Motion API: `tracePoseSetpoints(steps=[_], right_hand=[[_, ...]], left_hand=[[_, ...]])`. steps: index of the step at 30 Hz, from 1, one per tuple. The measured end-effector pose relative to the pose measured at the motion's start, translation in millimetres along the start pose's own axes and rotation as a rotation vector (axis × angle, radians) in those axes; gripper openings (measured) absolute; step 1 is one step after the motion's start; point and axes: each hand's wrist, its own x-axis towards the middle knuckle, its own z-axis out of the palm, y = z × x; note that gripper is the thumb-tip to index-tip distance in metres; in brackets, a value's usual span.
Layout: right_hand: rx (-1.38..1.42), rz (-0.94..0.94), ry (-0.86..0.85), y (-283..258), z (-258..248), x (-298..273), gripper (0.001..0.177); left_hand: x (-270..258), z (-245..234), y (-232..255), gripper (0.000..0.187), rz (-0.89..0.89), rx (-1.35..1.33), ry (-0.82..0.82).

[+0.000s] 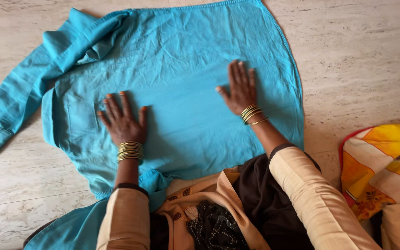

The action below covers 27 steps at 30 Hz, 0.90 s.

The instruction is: The person folds a blue shirt by hand on the floor, smoothing the fabric and tucking the sleeves and sides to form a square.

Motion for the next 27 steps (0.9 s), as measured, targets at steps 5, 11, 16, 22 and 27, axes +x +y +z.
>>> tracePoseSetpoints(steps=[5, 11, 16, 22, 27], right_hand=[[-0.01, 0.365, 0.052, 69.0, -19.6, -5.4, 0.089], [0.233, -0.111, 0.308, -9.0, -13.0, 13.6, 0.058], [0.224, -0.132, 0.282, -46.7, -7.7, 23.4, 0.034], [0.029, 0.218, 0.434, 90.7, -11.1, 45.3, 0.026], [-0.108, 0.38, 0.478, 113.3, -21.6, 28.9, 0.025]], left_hand=[[3.9, -20.8, -28.4, 0.081, -0.148, -0.07, -0.039], [9.4, 23.5, 56.0, 0.068, 0.269, -0.153, 0.133], [26.5, 41.8, 102.9, 0.044, 0.273, -0.086, 0.086], [54.2, 21.0, 19.2, 0.03, 0.024, -0.035, 0.153], [55.8, 8.3, -22.3, 0.04, 0.007, 0.053, 0.258]])
